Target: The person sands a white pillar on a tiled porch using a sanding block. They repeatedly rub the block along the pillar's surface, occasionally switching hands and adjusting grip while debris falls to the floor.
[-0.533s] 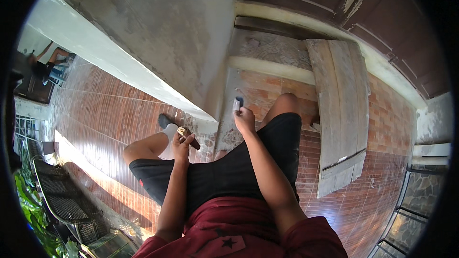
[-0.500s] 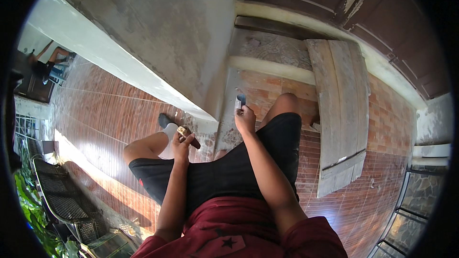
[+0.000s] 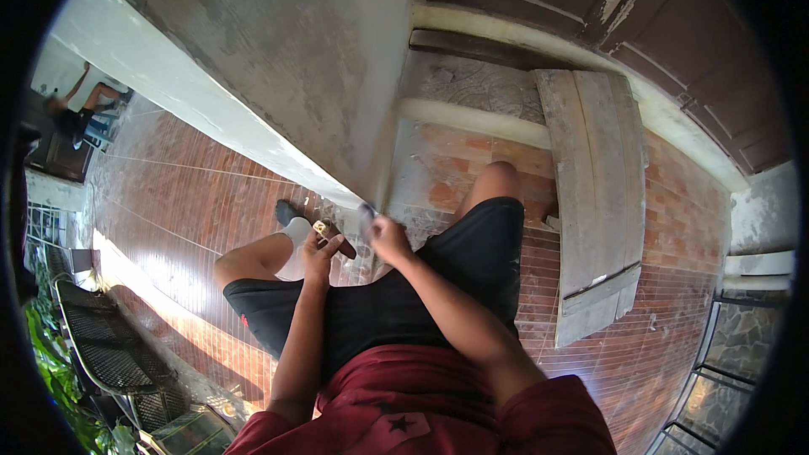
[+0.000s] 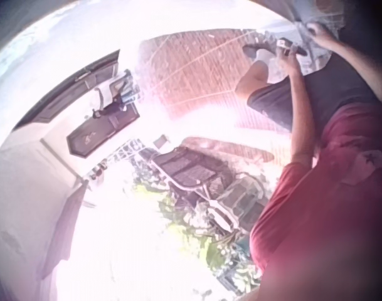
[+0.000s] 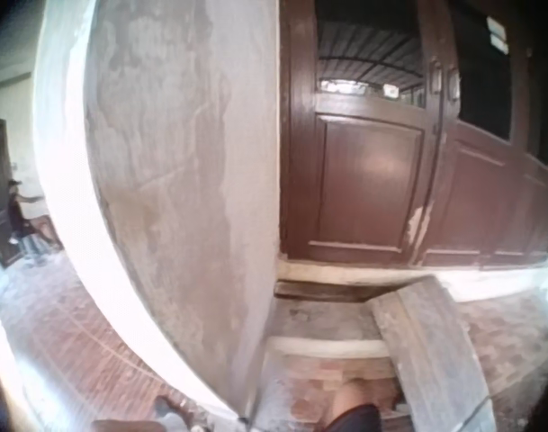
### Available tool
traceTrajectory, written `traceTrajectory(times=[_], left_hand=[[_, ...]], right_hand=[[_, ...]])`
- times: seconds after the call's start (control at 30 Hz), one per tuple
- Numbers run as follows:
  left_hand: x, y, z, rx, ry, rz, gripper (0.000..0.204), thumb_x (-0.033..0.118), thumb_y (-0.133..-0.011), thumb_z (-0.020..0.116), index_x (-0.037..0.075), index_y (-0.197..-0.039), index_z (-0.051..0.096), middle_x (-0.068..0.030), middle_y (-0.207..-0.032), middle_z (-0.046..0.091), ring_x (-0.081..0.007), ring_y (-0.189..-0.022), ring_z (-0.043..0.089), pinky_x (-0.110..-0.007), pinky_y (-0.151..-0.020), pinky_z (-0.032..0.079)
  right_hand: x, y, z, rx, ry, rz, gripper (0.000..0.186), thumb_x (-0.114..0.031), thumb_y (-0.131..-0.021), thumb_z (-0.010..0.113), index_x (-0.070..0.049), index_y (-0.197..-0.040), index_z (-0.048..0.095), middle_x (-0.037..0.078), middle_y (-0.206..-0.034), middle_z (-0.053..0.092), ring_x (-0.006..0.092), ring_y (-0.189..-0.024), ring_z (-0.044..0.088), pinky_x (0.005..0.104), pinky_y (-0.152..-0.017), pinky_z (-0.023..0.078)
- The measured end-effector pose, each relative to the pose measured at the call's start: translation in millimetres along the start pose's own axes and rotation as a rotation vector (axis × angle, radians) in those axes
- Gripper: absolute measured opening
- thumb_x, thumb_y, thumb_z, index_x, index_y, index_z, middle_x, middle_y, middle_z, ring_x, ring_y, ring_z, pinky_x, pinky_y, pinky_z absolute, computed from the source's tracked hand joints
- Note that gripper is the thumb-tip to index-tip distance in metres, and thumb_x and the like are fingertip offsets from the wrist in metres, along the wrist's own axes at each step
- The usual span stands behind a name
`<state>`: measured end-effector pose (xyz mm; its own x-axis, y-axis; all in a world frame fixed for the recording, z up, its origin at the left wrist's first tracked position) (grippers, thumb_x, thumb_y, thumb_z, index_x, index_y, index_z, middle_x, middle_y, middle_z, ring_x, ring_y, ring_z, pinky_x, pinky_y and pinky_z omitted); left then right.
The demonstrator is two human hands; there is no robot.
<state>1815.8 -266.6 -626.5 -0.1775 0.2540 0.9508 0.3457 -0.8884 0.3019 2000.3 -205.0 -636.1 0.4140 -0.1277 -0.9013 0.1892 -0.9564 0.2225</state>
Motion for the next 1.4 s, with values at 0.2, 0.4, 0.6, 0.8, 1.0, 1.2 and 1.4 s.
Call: traceTrajectory(times=[0.2,0.4,0.6,0.8,1.0,1.2,1.4], left_hand=[[3,2,2,-0.027,0.035,-0.018,0.034,0.005,-0.077,0.075,0.004,-0.108,0.061,-0.0011,-0.089,0.064,-0.0096,-0.08,0.059,-0.025,-0.071,0.046],[3,4,4,-0.042,-0.013,-0.07,0.034,0.008,-0.083,0.069,0.006,-0.115,0.057,-0.0033,-0.095,0.063,-0.0144,-0.089,0.06,-0.03,-0.081,0.049],[1,-2,-3,-0.007,-0.035,-0.12,0.03,0.017,-0.085,0.066,0.003,-0.11,0.057,-0.005,-0.092,0.061,-0.0149,-0.089,0.06,-0.029,-0.078,0.048],[7,15,15,-0.117,0.285,-0.279,0.049,0.039,-0.085,0.063,0.004,-0.117,0.049,-0.01,-0.097,0.058,-0.0213,-0.084,0.06,-0.036,-0.075,0.051],[14,23,28,-0.149,0.356,-0.393,0.049,0.038,-0.083,0.067,0.007,-0.116,0.051,-0.0066,-0.096,0.057,-0.0191,-0.085,0.058,-0.034,-0.074,0.05],[5,14,13,-0.03,0.248,-0.308,0.042,0.028,-0.08,0.071,0.005,-0.109,0.053,-0.0043,-0.085,0.055,-0.0163,-0.072,0.055,-0.032,-0.064,0.047],[-26,-2,-5,0.019,-0.247,-0.254,0.038,0.016,-0.072,0.077,-0.001,-0.098,0.055,-0.0091,-0.082,0.062,-0.0179,-0.069,0.06,-0.032,-0.062,0.05]], right_hand=[[6,1,33,-0.432,0.134,-0.068,0.017,-0.015,-0.086,0.061,0.002,-0.083,0.06,0.017,-0.074,0.066,0.0244,-0.066,0.065,0.0376,-0.063,0.048],[-8,6,14,-0.043,-0.01,-0.18,0.019,-0.017,-0.088,0.057,0.002,-0.088,0.058,0.019,-0.071,0.06,0.0179,-0.065,0.057,0.0371,-0.064,0.047],[-4,0,24,-0.233,-0.374,0.004,0.02,-0.019,-0.087,0.052,0.0,-0.087,0.061,0.008,-0.076,0.062,0.0142,-0.072,0.057,0.0329,-0.067,0.047],[-17,3,20,-0.554,-1.181,0.387,0.037,-0.017,-0.082,0.049,-0.003,-0.116,0.056,0.008,-0.107,0.062,0.02,-0.095,0.062,0.0398,-0.081,0.052],[-10,9,26,-0.61,-0.972,0.492,0.028,-0.019,-0.084,0.051,-0.008,-0.109,0.059,0.004,-0.099,0.063,0.0181,-0.089,0.061,0.0377,-0.076,0.052],[20,4,24,-0.418,-0.585,0.583,0.017,-0.018,-0.085,0.058,-0.01,-0.098,0.063,0.003,-0.087,0.062,0.0158,-0.08,0.06,0.0349,-0.066,0.052],[14,3,25,-0.416,-0.326,0.366,0.022,-0.022,-0.086,0.06,-0.003,-0.095,0.065,0.001,-0.08,0.061,0.0101,-0.072,0.055,0.0265,-0.06,0.047]])
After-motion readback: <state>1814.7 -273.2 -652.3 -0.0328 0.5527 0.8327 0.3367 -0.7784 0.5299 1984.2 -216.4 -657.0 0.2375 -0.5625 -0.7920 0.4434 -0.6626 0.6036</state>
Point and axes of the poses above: each hand's wrist, its own y-axis away from the middle knuckle, its own z-axis out of the palm, x = y × z, the point moved 7 cm from there along -y, towards the middle knuckle
